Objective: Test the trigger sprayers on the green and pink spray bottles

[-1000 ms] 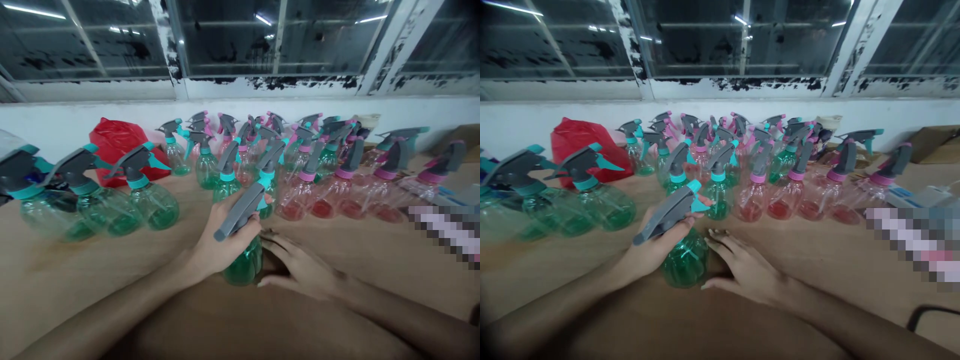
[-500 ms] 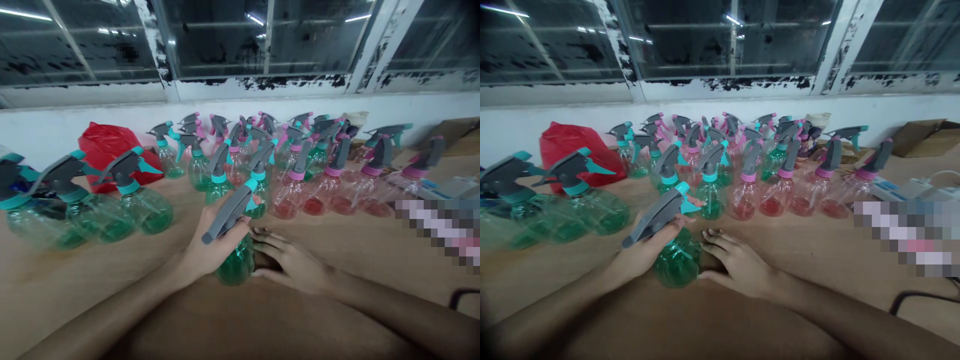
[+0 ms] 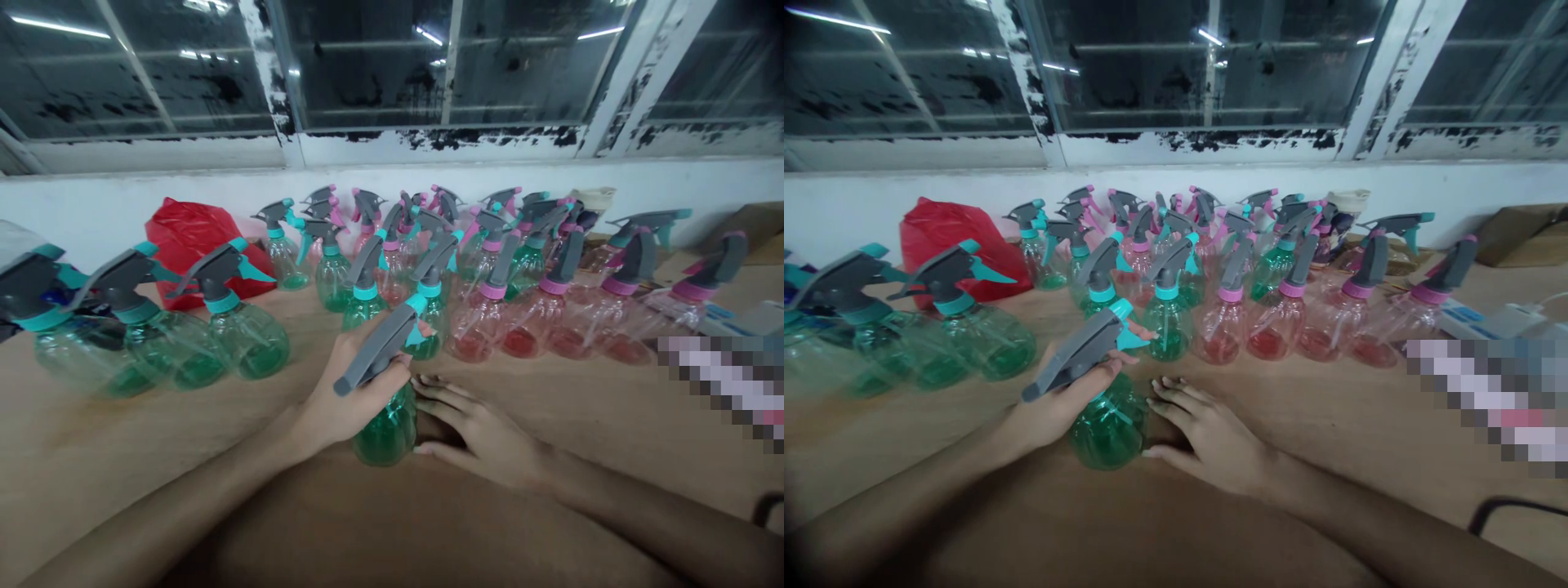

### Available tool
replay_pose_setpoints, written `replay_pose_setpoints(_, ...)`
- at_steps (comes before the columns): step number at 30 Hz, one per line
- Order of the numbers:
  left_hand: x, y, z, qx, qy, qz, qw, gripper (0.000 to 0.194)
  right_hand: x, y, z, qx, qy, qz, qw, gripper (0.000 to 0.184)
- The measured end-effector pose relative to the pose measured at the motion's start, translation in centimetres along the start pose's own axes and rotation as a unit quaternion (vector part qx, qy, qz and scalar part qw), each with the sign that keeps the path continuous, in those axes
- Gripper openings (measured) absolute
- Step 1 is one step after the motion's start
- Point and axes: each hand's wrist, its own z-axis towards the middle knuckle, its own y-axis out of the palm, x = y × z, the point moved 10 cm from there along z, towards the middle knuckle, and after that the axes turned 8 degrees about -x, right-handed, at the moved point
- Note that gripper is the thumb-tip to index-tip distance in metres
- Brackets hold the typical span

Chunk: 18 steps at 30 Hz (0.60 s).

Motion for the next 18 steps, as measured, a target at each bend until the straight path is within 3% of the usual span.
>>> replay_pose_setpoints(5,-0.63,-0.75,0.0,0.022,-0.006,0.011,1.0,0.017,-0.04,0.0,-0.05,0.001,-0.002,0.003,1.0,0.055)
replay_pose_setpoints(18,-0.1,-0.42,0.11,0.026,-0.002,-0.016,1.0,0.029,0.29,0.41,-0.34,0.016,-0.006,0.001,1.0,0.054)
